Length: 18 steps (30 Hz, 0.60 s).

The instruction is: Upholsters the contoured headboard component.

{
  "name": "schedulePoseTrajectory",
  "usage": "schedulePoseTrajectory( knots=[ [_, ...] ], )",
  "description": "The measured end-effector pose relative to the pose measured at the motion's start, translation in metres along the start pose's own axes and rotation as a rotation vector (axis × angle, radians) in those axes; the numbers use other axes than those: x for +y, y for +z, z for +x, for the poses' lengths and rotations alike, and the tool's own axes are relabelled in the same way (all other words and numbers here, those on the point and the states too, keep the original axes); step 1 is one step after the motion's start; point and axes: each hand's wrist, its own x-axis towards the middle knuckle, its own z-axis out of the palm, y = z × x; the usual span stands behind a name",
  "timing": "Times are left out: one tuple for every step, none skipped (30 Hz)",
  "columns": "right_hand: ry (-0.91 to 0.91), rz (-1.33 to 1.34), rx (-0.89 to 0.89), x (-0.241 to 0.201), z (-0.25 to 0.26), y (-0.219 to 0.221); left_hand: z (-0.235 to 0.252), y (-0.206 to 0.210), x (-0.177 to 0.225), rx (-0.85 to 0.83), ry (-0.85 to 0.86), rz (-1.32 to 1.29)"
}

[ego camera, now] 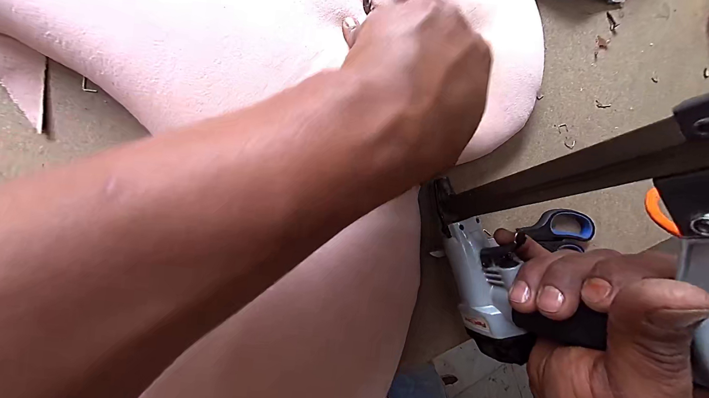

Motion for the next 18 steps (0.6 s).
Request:
schedulePoseTrajectory(
  knots=[
    [0.007, -0.001, 0.003, 0.001, -0.001, -0.002, -0.005, 0.008, -0.001, 0.025, -0.009, 0.005],
    [0.012, -0.007, 0.011, 0.001, -0.003, -0.004, -0.01, 0.016, -0.001, 0.028, -0.026, -0.024],
    [0.011, -0.019, 0.024, 0.001, -0.006, -0.004, -0.013, 0.024, -0.002, 0.028, -0.026, -0.055],
    [0.01, -0.025, 0.035, 0.0, -0.008, -0.003, -0.015, 0.031, -0.003, 0.036, -0.017, -0.076],
    [0.012, -0.023, 0.038, -0.001, -0.008, -0.002, -0.016, 0.035, -0.004, 0.054, -0.005, -0.084],
    [0.012, -0.018, 0.04, -0.001, -0.008, 0.0, -0.017, 0.038, -0.004, 0.079, 0.001, -0.094],
    [0.015, -0.008, 0.043, -0.001, -0.008, 0.001, -0.018, 0.041, -0.006, 0.107, 0.007, -0.107],
    [0.017, 0.002, 0.044, 0.0, -0.007, 0.003, -0.02, 0.043, -0.007, 0.138, 0.015, -0.121],
    [0.02, 0.009, 0.047, 0.0, -0.006, 0.004, -0.021, 0.047, -0.009, 0.171, 0.021, -0.132],
    [0.019, 0.013, 0.05, 0.001, -0.005, 0.005, -0.023, 0.051, -0.01, 0.199, 0.023, -0.141],
    [0.019, 0.013, 0.055, 0.002, -0.003, 0.005, -0.024, 0.053, -0.01, 0.22, 0.024, -0.145],
    [0.019, 0.011, 0.058, 0.003, -0.002, 0.004, -0.024, 0.056, -0.01, 0.23, 0.026, -0.147],
    [0.019, 0.011, 0.06, 0.004, -0.001, 0.004, -0.025, 0.057, -0.01, 0.238, 0.029, -0.148],
    [0.024, 0.016, 0.061, 0.004, 0.001, 0.004, -0.025, 0.058, -0.01, 0.243, 0.032, -0.15],
    [0.033, 0.023, 0.066, 0.004, 0.001, 0.005, -0.025, 0.058, -0.009, 0.243, 0.033, -0.151],
    [0.035, 0.023, 0.069, 0.005, 0.003, 0.005, -0.025, 0.058, -0.009, 0.239, 0.031, -0.152],
    [0.037, 0.018, 0.07, 0.005, 0.004, 0.005, -0.025, 0.058, -0.009, 0.237, 0.027, -0.149],
    [0.038, 0.014, 0.07, 0.005, 0.004, 0.005, -0.025, 0.058, -0.009, 0.232, 0.024, -0.146]
  ],
)
